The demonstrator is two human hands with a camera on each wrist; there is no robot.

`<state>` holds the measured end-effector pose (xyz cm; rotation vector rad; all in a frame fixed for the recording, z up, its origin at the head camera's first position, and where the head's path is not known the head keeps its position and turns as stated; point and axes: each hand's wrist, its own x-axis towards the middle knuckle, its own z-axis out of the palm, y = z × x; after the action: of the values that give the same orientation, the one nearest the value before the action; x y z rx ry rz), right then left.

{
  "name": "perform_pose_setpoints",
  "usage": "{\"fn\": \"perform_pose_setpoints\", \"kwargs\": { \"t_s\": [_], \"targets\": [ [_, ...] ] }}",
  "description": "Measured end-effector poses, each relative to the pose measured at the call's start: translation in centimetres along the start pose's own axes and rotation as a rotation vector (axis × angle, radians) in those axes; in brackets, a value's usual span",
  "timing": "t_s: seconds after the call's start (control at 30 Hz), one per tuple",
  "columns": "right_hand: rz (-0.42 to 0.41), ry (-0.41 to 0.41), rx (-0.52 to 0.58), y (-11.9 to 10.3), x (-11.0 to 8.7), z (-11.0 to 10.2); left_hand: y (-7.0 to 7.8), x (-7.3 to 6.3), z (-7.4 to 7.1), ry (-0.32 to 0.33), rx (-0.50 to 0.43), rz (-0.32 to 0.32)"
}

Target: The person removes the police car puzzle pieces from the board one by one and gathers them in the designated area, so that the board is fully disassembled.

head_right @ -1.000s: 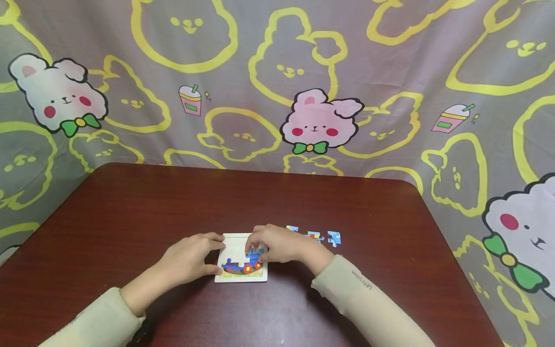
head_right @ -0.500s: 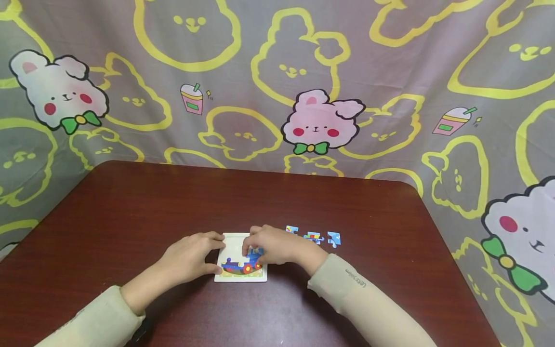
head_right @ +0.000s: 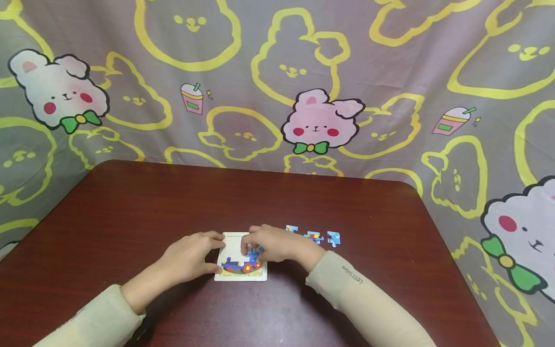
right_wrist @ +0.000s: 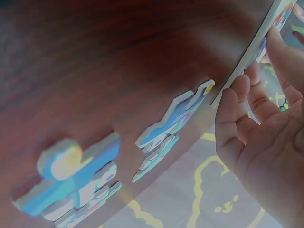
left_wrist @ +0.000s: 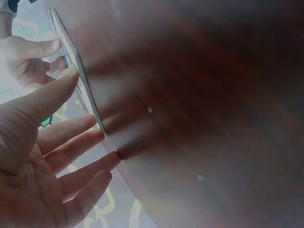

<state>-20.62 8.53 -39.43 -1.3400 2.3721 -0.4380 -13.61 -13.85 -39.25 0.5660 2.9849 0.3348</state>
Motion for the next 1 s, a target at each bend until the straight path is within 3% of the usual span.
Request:
{"fn": "perform_pose_setpoints", "kwargs": {
  "t_s": [1.0],
  "targets": [
    [0.001,0.015,0.072,0.32,-0.22,0.45,0.31,-0.29,-0.20,0.000,0.003,-0.006]
  ]
}}
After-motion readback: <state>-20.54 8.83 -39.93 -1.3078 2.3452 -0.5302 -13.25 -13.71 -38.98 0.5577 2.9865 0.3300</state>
